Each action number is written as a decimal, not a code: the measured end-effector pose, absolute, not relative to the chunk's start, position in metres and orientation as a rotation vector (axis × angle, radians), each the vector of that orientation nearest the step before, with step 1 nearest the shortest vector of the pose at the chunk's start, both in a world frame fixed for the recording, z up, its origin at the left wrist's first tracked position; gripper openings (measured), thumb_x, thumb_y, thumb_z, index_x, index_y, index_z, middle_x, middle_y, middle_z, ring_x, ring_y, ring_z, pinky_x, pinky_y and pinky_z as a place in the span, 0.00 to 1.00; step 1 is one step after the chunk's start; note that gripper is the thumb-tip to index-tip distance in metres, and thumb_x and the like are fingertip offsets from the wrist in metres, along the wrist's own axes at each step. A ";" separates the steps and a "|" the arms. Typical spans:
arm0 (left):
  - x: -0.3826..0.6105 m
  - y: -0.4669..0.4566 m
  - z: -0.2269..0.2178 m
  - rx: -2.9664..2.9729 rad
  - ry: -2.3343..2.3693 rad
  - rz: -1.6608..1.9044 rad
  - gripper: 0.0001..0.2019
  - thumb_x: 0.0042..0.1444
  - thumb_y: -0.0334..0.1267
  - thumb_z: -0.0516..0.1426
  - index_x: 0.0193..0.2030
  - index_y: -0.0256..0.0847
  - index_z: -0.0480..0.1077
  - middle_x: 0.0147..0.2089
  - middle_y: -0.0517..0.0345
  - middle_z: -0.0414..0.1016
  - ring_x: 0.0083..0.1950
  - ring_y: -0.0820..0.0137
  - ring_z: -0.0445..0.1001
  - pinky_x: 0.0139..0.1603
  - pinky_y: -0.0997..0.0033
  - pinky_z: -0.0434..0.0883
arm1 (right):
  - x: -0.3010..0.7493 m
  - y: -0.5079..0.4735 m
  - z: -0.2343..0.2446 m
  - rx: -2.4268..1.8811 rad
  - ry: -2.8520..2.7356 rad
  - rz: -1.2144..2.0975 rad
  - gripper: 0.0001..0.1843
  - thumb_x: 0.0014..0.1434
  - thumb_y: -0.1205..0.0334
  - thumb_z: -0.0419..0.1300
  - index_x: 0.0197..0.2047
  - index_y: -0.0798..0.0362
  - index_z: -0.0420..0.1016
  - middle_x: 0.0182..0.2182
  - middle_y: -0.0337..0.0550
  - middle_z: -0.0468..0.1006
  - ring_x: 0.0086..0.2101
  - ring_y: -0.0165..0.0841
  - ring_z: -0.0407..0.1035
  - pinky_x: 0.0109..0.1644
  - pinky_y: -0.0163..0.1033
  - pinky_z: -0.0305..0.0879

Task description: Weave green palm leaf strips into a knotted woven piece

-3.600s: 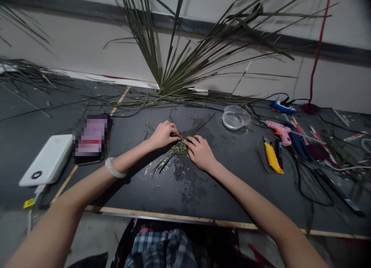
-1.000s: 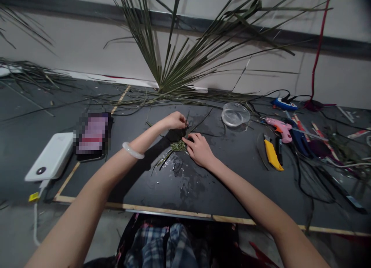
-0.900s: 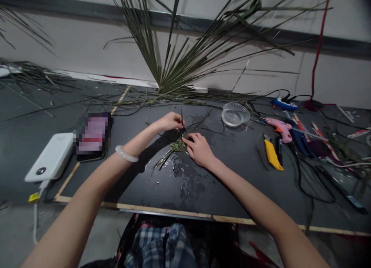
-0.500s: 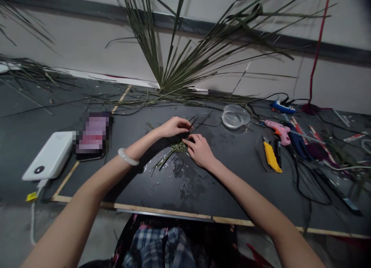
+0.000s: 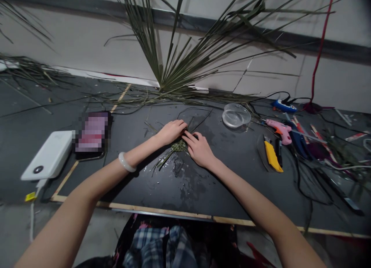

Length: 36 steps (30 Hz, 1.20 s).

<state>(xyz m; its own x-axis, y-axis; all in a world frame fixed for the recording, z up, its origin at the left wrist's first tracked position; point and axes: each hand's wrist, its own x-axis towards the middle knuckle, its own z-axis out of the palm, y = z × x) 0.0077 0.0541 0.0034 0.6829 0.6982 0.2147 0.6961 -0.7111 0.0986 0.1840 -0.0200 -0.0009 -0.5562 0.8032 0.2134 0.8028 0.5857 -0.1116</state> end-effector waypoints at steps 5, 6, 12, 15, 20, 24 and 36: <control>0.009 0.052 0.003 2.937 1.235 0.293 0.10 0.63 0.30 0.48 0.50 0.36 0.63 0.47 0.49 0.68 0.47 0.63 0.70 0.45 0.65 0.66 | 0.184 -0.021 0.004 -1.317 -2.672 0.009 0.27 0.60 0.70 0.48 0.62 0.50 0.63 0.64 0.39 0.59 0.54 0.47 0.53 0.51 0.51 0.59; 0.010 0.052 0.003 2.913 1.258 0.303 0.11 0.63 0.30 0.47 0.50 0.35 0.63 0.48 0.49 0.69 0.47 0.63 0.70 0.45 0.66 0.66 | 0.184 -0.021 0.004 -1.316 -2.683 0.011 0.27 0.60 0.70 0.48 0.62 0.50 0.63 0.65 0.38 0.58 0.55 0.48 0.52 0.51 0.51 0.58; 0.004 0.048 0.012 2.780 1.315 0.425 0.13 0.63 0.28 0.44 0.49 0.33 0.66 0.48 0.46 0.70 0.48 0.64 0.71 0.49 0.65 0.68 | 0.183 -0.020 0.003 -1.325 -2.681 0.042 0.27 0.61 0.70 0.47 0.63 0.50 0.62 0.63 0.38 0.62 0.55 0.47 0.52 0.53 0.50 0.56; -0.009 0.032 0.016 2.776 1.117 0.392 0.16 0.61 0.26 0.44 0.52 0.32 0.67 0.52 0.46 0.71 0.52 0.67 0.71 0.53 0.68 0.68 | 0.184 -0.020 0.001 -1.321 -2.654 0.049 0.26 0.61 0.69 0.48 0.62 0.49 0.64 0.62 0.39 0.63 0.55 0.47 0.52 0.53 0.50 0.56; -0.028 0.006 0.009 2.804 1.046 0.226 0.22 0.67 0.38 0.43 0.63 0.29 0.57 0.66 0.42 0.57 0.67 0.63 0.57 0.65 0.60 0.57 | 0.185 -0.019 -0.002 -1.291 -2.603 0.092 0.26 0.61 0.70 0.48 0.63 0.51 0.62 0.61 0.44 0.65 0.54 0.45 0.54 0.52 0.50 0.57; -0.030 0.002 0.002 2.773 1.106 0.158 0.25 0.68 0.42 0.41 0.67 0.31 0.51 0.68 0.44 0.52 0.69 0.64 0.52 0.68 0.58 0.53 | 0.186 -0.018 -0.003 -1.302 -2.491 0.165 0.23 0.62 0.69 0.48 0.60 0.53 0.66 0.58 0.46 0.68 0.54 0.43 0.57 0.53 0.49 0.59; -0.031 -0.001 0.003 2.789 1.146 0.303 0.23 0.66 0.43 0.44 0.63 0.31 0.56 0.67 0.42 0.54 0.69 0.62 0.52 0.67 0.60 0.54 | 0.186 -0.019 -0.004 -1.262 -2.504 0.170 0.22 0.61 0.70 0.48 0.56 0.52 0.70 0.58 0.42 0.69 0.55 0.45 0.55 0.52 0.52 0.60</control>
